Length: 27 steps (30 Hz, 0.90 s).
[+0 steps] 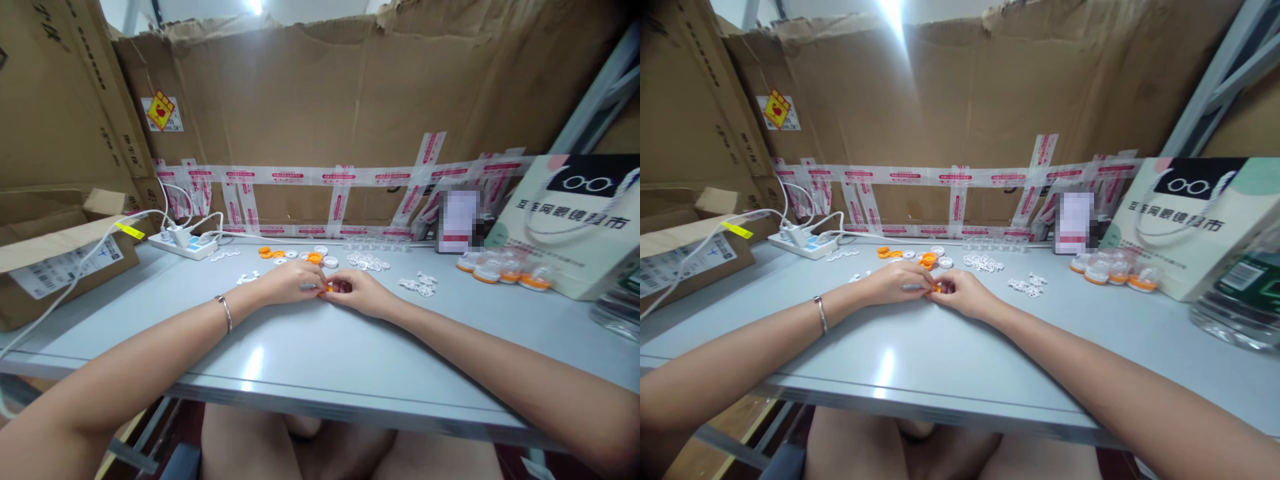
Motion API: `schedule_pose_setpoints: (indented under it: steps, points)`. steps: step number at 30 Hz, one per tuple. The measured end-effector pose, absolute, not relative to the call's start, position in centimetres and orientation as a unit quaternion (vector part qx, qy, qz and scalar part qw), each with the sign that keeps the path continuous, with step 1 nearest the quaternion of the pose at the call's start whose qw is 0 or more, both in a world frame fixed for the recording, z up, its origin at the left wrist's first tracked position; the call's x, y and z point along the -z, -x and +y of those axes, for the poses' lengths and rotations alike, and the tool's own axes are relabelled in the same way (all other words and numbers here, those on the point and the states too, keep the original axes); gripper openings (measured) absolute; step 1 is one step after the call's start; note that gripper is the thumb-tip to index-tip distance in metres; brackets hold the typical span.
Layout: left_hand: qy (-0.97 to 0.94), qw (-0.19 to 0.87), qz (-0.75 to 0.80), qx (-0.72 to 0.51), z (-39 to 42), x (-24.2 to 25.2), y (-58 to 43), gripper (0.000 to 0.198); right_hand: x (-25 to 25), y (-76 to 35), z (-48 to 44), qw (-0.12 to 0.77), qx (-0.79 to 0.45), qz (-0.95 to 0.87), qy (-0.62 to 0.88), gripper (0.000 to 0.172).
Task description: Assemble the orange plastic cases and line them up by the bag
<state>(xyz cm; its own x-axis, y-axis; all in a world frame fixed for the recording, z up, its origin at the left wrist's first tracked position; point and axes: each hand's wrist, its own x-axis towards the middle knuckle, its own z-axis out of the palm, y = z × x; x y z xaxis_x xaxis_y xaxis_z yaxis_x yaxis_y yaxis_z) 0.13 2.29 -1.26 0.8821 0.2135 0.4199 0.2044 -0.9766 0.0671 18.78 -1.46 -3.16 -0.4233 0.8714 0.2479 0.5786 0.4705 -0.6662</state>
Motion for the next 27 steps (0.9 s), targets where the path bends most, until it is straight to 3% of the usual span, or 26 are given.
schedule_pose_setpoints:
  steps: [9,15,23,27]
  points:
    - [-0.957,0.085,0.165,-0.222,2.12,1.1,0.11,0.016,3.16,-18.82,-1.51,0.294,-0.257,-0.803,0.45,0.031]
    - [-0.94,0.081,0.196,-0.268,2.27,1.02,0.38,0.018,3.19,-18.8,-1.57,0.305,-0.248,-0.796,0.459,0.03]
    - [-0.951,0.106,0.214,-0.197,2.25,0.82,0.53,0.017,3.83,-19.16,-1.07,0.346,-0.217,-0.79,0.458,0.039]
    - [-0.947,0.121,0.229,-0.189,2.32,0.83,0.59,0.018,3.81,-19.21,-1.14,0.36,-0.238,-0.773,0.465,0.032]
